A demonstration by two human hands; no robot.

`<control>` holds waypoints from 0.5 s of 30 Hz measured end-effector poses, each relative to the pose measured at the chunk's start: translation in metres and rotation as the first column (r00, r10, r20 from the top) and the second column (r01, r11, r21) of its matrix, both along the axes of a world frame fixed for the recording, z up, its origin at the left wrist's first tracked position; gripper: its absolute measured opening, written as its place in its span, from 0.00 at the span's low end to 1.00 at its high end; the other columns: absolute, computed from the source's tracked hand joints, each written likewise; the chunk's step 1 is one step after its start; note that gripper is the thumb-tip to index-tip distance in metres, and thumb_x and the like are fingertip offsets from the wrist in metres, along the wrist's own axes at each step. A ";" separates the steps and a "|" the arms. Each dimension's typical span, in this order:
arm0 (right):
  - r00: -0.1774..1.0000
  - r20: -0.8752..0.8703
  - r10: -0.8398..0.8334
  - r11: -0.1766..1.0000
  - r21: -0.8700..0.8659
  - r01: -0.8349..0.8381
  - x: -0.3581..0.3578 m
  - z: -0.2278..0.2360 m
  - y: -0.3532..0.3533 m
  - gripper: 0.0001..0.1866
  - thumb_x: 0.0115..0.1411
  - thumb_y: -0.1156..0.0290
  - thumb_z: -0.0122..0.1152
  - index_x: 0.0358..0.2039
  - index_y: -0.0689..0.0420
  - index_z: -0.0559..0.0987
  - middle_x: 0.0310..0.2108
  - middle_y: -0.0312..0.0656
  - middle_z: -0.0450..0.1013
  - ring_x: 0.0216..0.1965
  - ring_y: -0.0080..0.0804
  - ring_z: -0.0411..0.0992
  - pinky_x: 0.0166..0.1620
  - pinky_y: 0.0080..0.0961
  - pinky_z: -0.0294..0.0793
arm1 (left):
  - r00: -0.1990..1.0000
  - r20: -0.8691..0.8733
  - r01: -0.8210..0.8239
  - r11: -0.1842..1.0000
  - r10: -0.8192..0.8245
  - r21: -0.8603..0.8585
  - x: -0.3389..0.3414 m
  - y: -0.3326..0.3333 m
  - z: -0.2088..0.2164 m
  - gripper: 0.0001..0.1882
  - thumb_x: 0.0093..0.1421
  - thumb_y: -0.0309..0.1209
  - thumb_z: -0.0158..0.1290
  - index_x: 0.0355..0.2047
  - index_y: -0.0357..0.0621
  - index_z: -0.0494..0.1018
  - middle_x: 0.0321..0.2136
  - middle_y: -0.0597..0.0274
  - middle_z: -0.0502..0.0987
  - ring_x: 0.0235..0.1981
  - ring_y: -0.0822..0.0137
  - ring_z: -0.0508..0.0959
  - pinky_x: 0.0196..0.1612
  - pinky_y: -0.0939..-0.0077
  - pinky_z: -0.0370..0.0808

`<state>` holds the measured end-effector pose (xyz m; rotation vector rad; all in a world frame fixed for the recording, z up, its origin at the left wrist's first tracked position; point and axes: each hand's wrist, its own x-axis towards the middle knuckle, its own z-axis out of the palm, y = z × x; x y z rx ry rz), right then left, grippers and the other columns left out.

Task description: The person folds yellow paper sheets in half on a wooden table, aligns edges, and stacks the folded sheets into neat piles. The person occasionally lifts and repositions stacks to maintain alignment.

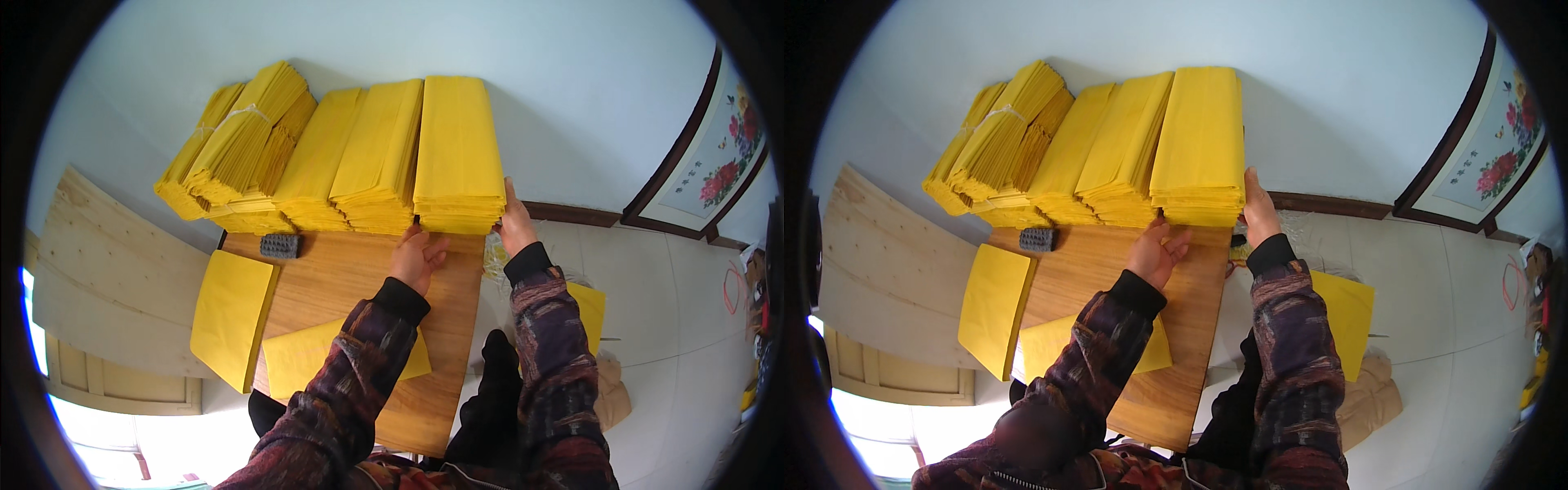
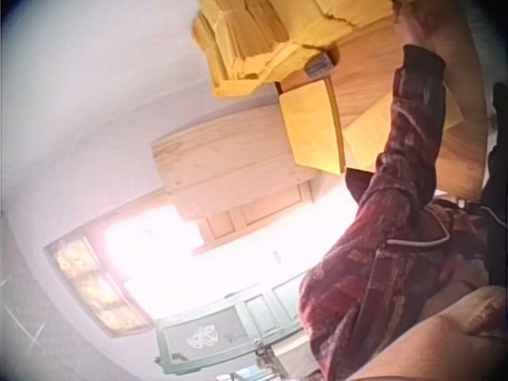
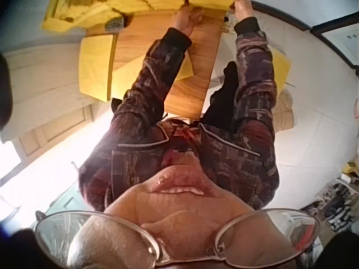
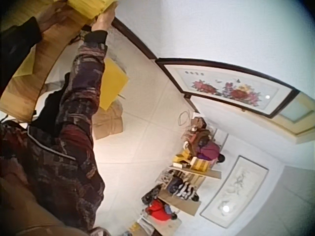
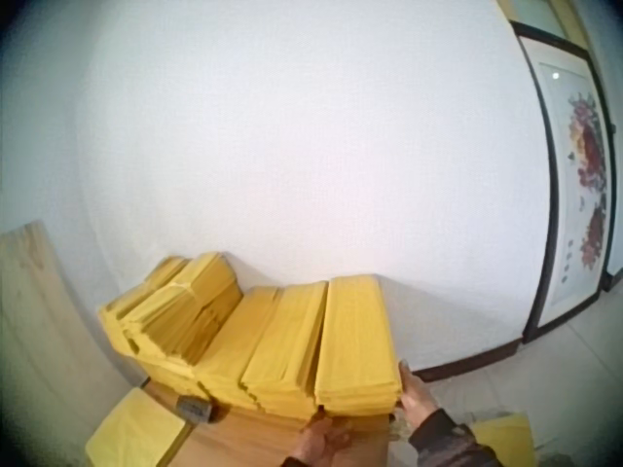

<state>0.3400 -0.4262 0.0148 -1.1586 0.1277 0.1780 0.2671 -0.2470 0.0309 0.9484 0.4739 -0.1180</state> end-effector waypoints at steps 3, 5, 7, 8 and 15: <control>0.999 0.013 -0.037 0.997 0.063 0.036 0.001 -0.002 0.004 0.30 0.64 0.40 0.43 0.49 0.54 0.74 0.40 0.31 0.73 0.37 0.21 0.67 0.38 0.22 0.64 | 1.000 -0.001 0.008 1.000 -0.008 -0.021 0.006 0.000 -0.011 0.20 0.64 0.29 0.41 0.57 0.49 0.58 0.43 0.63 0.69 0.35 0.65 0.77 0.32 0.72 0.71; 0.995 0.079 -0.069 0.985 0.165 0.055 0.002 -0.006 0.008 0.30 0.65 0.43 0.44 0.50 0.58 0.73 0.40 0.32 0.72 0.37 0.19 0.66 0.40 0.19 0.65 | 0.997 0.042 0.064 0.998 -0.063 -0.012 0.009 0.001 -0.019 0.17 0.64 0.29 0.41 0.54 0.53 0.61 0.41 0.65 0.70 0.33 0.65 0.77 0.30 0.72 0.72; 0.995 0.051 -0.085 0.985 0.156 0.076 0.000 -0.009 0.006 0.26 0.66 0.45 0.45 0.48 0.55 0.74 0.40 0.31 0.74 0.36 0.18 0.69 0.37 0.18 0.66 | 0.991 0.000 0.133 0.991 -0.133 -0.022 0.014 0.001 -0.024 0.14 0.64 0.30 0.41 0.50 0.57 0.63 0.37 0.69 0.71 0.31 0.67 0.76 0.28 0.72 0.71; 0.992 0.089 -0.088 0.982 0.173 0.072 0.000 -0.010 0.008 0.25 0.66 0.46 0.44 0.48 0.55 0.74 0.40 0.30 0.74 0.36 0.18 0.70 0.37 0.18 0.67 | 0.987 0.009 0.163 0.987 -0.163 0.016 0.012 0.000 -0.026 0.18 0.66 0.33 0.41 0.56 0.60 0.61 0.45 0.69 0.70 0.37 0.66 0.76 0.33 0.68 0.73; 0.994 -0.061 -0.091 0.967 0.234 0.103 0.008 -0.018 0.003 0.26 0.67 0.48 0.42 0.53 0.55 0.70 0.47 0.33 0.72 0.48 0.25 0.69 0.48 0.27 0.66 | 0.991 -0.057 0.131 0.979 -0.123 0.154 0.016 -0.007 -0.021 0.22 0.64 0.32 0.43 0.58 0.55 0.58 0.43 0.65 0.71 0.37 0.66 0.75 0.31 0.71 0.72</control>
